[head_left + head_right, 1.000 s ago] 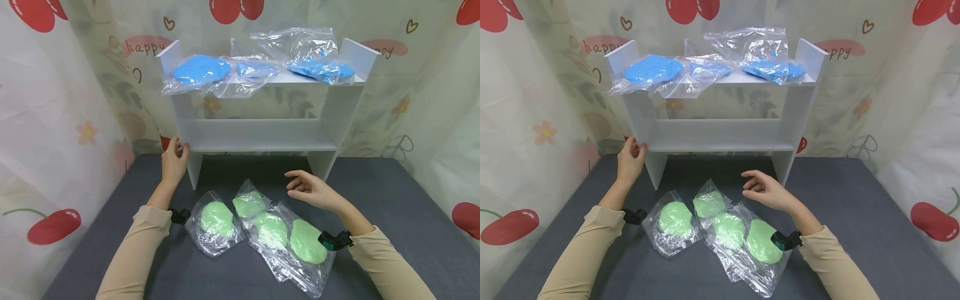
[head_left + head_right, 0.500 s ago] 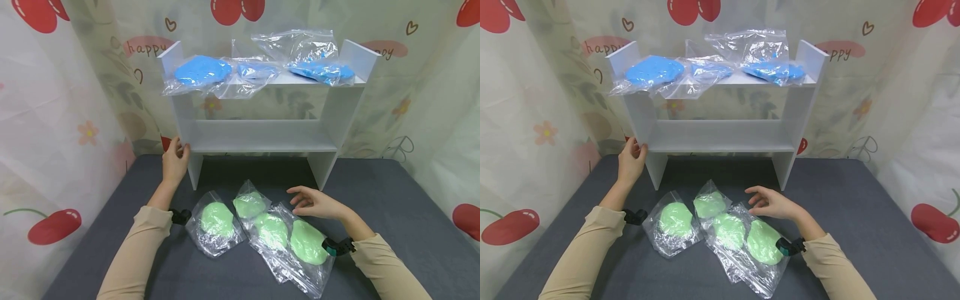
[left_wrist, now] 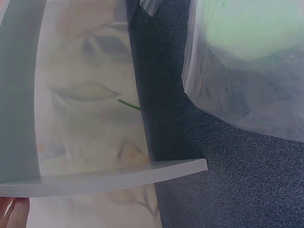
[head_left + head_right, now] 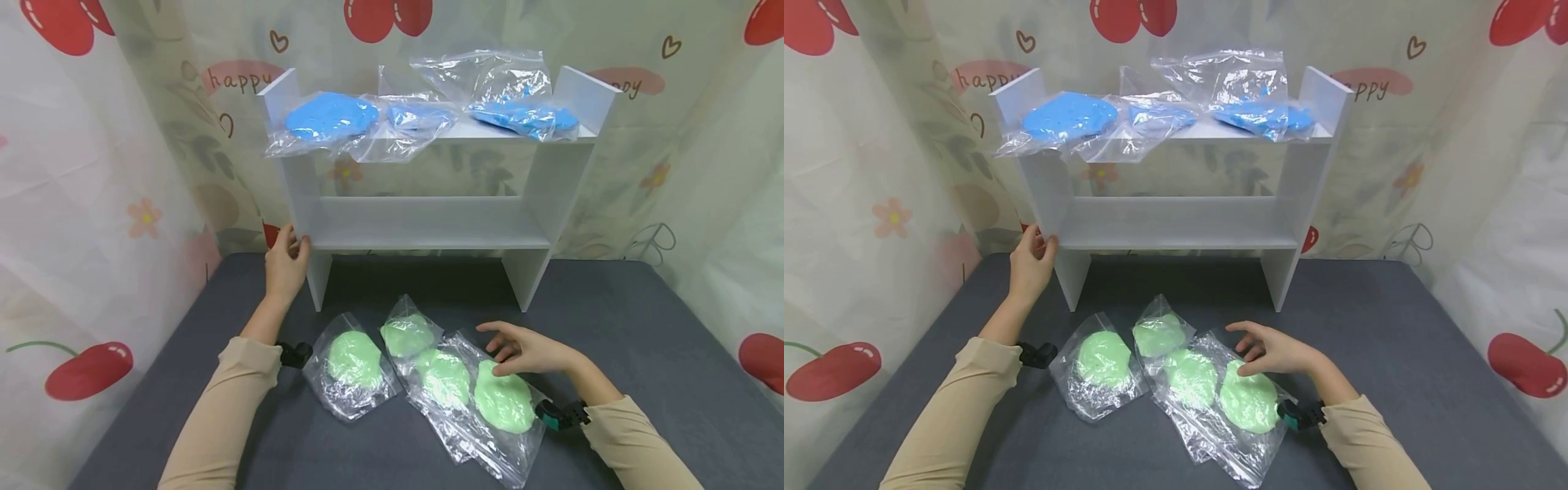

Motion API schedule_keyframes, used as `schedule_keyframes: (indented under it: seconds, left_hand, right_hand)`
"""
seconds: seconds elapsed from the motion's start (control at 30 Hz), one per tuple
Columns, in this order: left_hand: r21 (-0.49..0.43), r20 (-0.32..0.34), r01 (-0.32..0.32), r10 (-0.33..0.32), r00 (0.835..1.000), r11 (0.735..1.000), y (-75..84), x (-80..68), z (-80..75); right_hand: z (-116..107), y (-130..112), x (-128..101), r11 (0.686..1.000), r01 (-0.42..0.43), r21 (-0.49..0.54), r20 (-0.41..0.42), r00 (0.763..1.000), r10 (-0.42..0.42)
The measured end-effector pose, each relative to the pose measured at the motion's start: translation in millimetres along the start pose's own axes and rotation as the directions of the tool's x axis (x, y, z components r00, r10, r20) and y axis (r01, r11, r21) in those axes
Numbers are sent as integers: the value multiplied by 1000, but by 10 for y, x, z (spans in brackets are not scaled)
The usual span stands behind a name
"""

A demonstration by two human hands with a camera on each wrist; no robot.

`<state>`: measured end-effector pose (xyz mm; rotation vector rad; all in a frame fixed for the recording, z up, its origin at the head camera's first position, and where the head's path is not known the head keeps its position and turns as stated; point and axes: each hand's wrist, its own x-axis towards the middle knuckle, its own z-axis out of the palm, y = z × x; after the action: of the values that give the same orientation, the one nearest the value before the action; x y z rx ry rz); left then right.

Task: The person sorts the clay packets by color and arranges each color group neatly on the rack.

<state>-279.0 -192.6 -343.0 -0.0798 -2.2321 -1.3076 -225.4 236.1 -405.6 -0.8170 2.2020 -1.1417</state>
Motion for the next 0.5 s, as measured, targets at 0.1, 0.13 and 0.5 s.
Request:
schedule_keyframes:
  seconds: [0.1, 0.13, 0.5]
  left_hand:
    - [0, -4, -1, 1, 1000, 1000, -2, 2, 0]
    - [0, -5, -1, 1, 1000, 1000, -2, 1, 0]
    - [6, -15, 0, 0, 1000, 1000, -15, 12, 11]
  right_hand:
    - [0, 27, -25, 1000, 0, -1, 12, 1000, 0]
    - [-1, 34, -33, 1000, -1, -2, 17, 1000, 1]
    - [-5, 88, -92, 1000, 11, 5, 68, 998, -11]
